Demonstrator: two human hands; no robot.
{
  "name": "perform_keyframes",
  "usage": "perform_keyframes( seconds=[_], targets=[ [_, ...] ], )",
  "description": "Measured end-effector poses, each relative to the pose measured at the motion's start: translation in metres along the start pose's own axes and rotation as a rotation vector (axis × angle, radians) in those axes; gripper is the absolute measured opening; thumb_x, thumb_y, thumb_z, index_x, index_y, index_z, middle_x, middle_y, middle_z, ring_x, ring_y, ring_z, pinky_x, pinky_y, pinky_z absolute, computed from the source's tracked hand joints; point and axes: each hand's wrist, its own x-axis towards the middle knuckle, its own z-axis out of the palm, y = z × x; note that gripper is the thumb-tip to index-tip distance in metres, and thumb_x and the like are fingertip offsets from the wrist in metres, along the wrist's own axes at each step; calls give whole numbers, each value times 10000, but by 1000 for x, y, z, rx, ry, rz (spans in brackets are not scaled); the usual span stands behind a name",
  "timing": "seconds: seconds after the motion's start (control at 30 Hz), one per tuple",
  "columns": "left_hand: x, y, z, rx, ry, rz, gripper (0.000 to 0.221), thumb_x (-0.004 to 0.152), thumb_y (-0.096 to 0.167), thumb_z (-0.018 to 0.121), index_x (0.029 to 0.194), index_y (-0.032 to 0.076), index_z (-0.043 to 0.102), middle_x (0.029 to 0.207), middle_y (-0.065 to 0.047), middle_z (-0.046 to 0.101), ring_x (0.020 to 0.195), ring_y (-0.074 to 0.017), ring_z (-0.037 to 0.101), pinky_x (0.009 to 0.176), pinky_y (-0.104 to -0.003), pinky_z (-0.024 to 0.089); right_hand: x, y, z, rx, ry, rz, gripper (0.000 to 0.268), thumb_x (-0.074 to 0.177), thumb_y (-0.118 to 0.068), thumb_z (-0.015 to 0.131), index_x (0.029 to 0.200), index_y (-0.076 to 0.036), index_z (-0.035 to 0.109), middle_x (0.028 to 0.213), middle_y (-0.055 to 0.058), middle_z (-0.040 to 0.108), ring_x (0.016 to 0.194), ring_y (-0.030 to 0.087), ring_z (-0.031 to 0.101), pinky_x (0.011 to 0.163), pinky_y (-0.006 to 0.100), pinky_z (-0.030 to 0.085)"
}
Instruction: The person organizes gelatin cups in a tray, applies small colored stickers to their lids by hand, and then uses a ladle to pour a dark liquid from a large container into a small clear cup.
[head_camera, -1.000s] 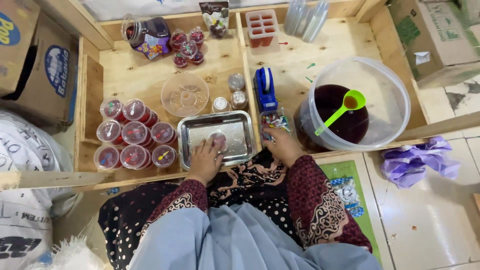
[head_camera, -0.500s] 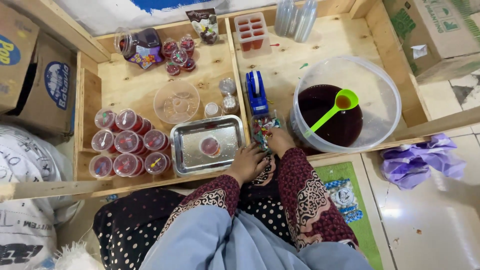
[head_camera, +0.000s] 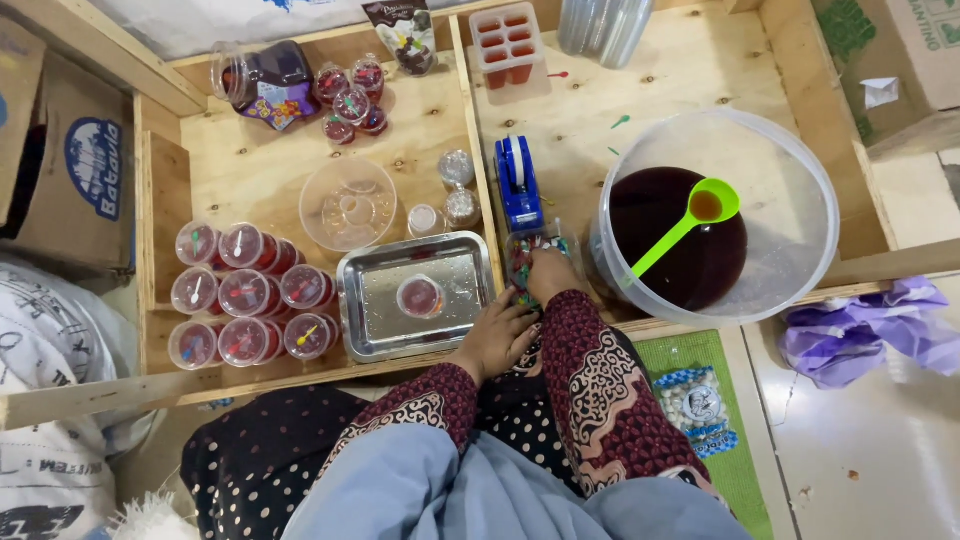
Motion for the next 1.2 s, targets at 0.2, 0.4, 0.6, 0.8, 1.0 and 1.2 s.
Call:
perform_keyframes(
  seconds=[0.2,0.4,0.6,0.8,1.0,1.2],
  targets=[
    [-1,-8,11,-20,106,50,515,1031,548,385,1335,258,683,1365,-9,662,1510,-329,334,1067,-441,423,26,13,26,-113,-4,-27,270,952,-49,492,1130,16,684,1062,211,635,1026,374,697,836,447,616],
    [0,-1,0,-28,138,63,476,1032,513,435,1295,229,712,1337,-23,686,1491,-315,378,1098,-420,420,21,5,22,-190,18,-53,243,948,-2,490,1043,36,710,1001,220,676,987,341,721,829,413,628],
    [-3,4,2,31,153,40,443,1022,494,444,1295,260,703,1316,-21,693,1461,-283,432,1137,-403,402,31,23,32,-282,-8,-41,211,928,-14,545,1061,42,699,988,215,673,958,325,721,809,420,629],
    [-14,14,4,-28,149,33,433,1029,406,482,1348,178,667,1362,-103,652,1361,-320,534,1116,-415,422,45,40,43,-302,-6,-70,239,951,-63,527,1071,39,706,970,207,723,988,346,733,862,451,601],
    [-35,35,-24,-138,40,-30,501,1041,457,436,1424,177,596,1427,-121,596,1370,-331,526,1122,-447,412,8,20,12,-279,-32,-55,291,933,-138,510,1087,-5,717,1029,200,754,1040,344,727,910,461,579],
    [-47,49,-48,-262,68,-31,472,1050,420,467,1393,137,625,1415,-165,600,1334,-369,549,1123,-455,416,-45,-12,-24,-9,84,8,277,948,-225,532,1051,-63,731,1021,169,742,1063,380,698,907,449,569]
  ],
)
